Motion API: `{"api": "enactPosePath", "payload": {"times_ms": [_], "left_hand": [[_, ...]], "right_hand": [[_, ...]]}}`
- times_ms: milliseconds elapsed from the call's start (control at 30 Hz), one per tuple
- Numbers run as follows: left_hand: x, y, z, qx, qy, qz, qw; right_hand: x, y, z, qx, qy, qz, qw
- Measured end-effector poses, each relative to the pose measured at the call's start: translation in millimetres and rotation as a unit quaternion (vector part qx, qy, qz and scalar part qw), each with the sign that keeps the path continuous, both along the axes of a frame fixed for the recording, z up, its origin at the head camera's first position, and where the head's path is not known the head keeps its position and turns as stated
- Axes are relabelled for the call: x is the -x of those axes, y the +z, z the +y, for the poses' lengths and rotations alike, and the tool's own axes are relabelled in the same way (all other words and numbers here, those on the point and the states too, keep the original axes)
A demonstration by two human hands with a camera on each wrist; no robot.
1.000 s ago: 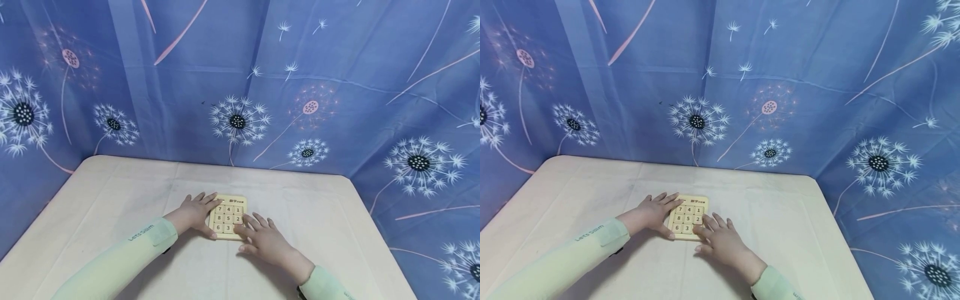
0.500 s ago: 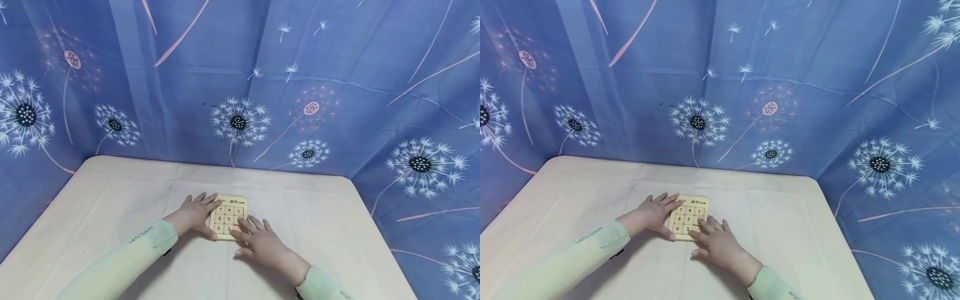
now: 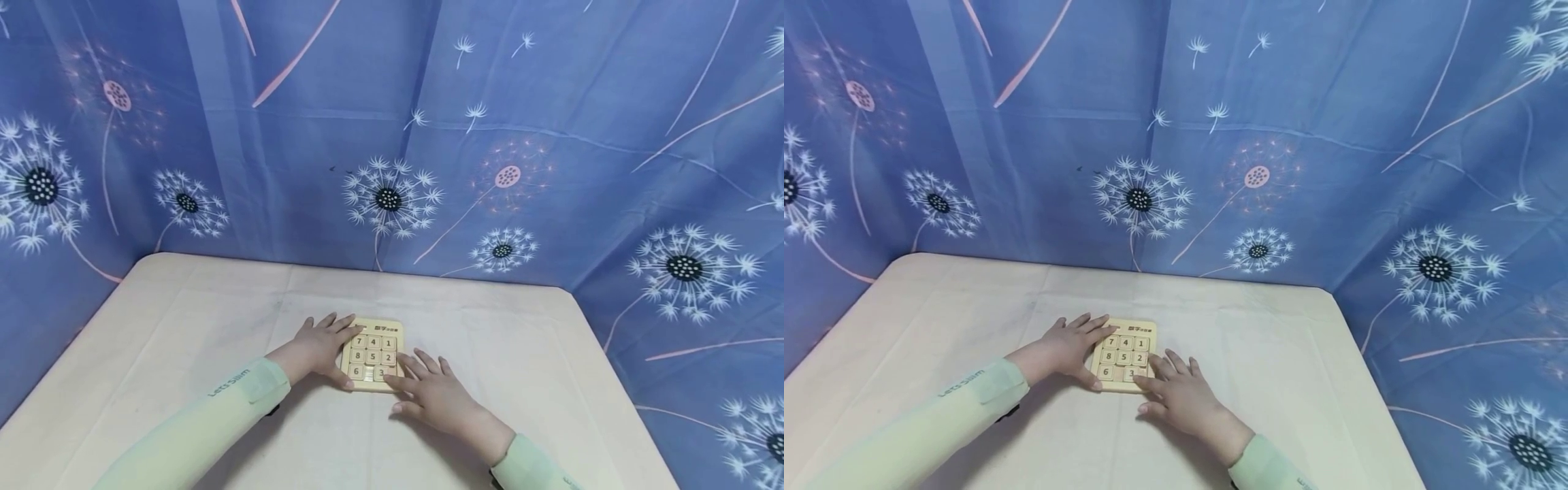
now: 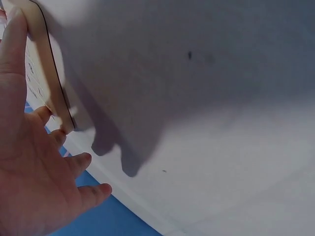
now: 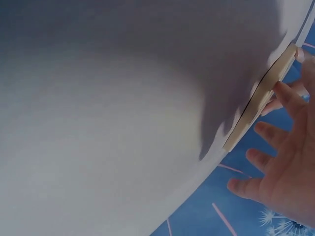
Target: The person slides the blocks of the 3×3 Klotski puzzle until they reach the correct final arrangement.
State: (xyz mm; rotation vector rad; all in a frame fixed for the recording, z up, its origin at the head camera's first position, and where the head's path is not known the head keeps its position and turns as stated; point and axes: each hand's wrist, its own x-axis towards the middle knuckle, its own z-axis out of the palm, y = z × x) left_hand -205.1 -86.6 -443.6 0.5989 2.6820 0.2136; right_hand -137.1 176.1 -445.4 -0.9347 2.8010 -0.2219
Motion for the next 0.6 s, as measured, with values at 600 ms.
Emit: {"api": "enactPosePath", "payload": {"times_ms": [600], "left_hand": [[1.1,-1.3,1.8,0.003,0.004,-0.004,1.0000]], "right_hand": [[-1.1,3.6,11,0.004,-0.003,-0.005,1.0000]]}}
